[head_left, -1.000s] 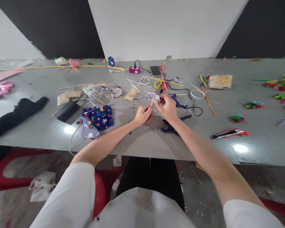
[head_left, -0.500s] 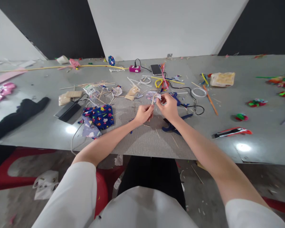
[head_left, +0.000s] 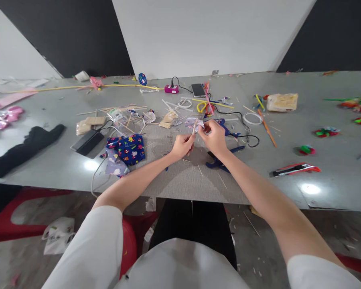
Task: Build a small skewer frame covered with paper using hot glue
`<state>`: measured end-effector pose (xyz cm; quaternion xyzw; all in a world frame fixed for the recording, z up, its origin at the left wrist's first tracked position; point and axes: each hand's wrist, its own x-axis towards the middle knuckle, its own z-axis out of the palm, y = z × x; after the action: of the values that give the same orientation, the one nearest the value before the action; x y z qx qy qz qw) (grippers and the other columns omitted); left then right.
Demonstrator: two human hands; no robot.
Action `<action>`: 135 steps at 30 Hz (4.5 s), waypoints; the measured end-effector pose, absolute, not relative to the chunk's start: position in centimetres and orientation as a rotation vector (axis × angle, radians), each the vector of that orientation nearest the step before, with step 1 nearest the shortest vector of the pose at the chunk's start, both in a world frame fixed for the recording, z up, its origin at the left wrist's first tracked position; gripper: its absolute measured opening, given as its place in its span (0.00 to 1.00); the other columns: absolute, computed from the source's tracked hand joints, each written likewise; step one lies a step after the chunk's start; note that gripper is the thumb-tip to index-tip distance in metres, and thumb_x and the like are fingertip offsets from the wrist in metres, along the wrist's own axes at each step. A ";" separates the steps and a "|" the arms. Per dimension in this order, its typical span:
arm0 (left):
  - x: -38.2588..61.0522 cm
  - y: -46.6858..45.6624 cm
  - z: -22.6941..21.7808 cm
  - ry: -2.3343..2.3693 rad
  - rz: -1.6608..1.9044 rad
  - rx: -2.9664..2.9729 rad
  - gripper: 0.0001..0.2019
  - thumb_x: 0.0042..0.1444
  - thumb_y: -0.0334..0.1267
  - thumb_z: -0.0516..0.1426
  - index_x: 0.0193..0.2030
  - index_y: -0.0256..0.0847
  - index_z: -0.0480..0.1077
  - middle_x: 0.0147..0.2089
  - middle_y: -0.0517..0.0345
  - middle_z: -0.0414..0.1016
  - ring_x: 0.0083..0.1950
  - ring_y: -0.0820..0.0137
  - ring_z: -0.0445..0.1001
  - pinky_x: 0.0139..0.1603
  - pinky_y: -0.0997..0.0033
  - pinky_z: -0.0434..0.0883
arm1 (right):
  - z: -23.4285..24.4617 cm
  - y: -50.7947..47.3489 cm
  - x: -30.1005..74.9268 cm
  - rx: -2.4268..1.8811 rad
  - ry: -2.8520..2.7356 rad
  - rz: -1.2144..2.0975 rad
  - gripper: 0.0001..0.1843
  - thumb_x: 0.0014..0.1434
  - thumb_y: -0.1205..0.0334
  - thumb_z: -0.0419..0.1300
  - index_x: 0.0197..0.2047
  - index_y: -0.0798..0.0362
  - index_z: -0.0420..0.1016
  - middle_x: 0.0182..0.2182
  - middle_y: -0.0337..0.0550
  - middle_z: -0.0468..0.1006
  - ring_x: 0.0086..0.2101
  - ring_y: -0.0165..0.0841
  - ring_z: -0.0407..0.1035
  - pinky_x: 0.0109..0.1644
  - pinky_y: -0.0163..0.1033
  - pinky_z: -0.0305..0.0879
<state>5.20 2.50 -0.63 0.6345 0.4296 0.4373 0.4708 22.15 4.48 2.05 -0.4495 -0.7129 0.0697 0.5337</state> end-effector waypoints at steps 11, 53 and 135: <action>5.3 2.4 -0.4 1.077 1.066 1.605 0.30 0.70 0.57 0.51 0.20 0.39 0.62 0.16 0.63 0.67 0.12 0.80 0.63 0.15 0.80 0.56 | 2.0 4.6 22.2 -1.092 -1.700 0.167 0.11 0.67 0.55 0.62 0.34 0.47 0.68 0.30 0.39 0.74 0.30 0.35 0.69 0.39 0.43 0.67; 5.1 2.3 0.1 1.102 1.102 1.760 0.30 0.71 0.58 0.51 0.22 0.40 0.63 0.16 0.63 0.67 0.14 0.79 0.65 0.18 0.79 0.58 | 1.8 4.6 22.2 -1.128 -1.742 0.112 0.10 0.63 0.59 0.61 0.34 0.45 0.62 0.32 0.40 0.73 0.32 0.37 0.69 0.40 0.45 0.69; 4.9 2.5 -0.4 1.070 1.162 1.852 0.33 0.71 0.64 0.48 0.22 0.41 0.60 0.16 0.63 0.67 0.16 0.76 0.67 0.22 0.76 0.62 | 1.2 5.1 22.2 -1.098 -1.783 0.144 0.10 0.69 0.53 0.60 0.37 0.47 0.69 0.33 0.42 0.75 0.33 0.38 0.71 0.41 0.46 0.71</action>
<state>4.91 2.50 -0.41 0.7136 0.4125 0.4479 0.3464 22.25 5.06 1.23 -0.4537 -0.7367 0.0597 0.4979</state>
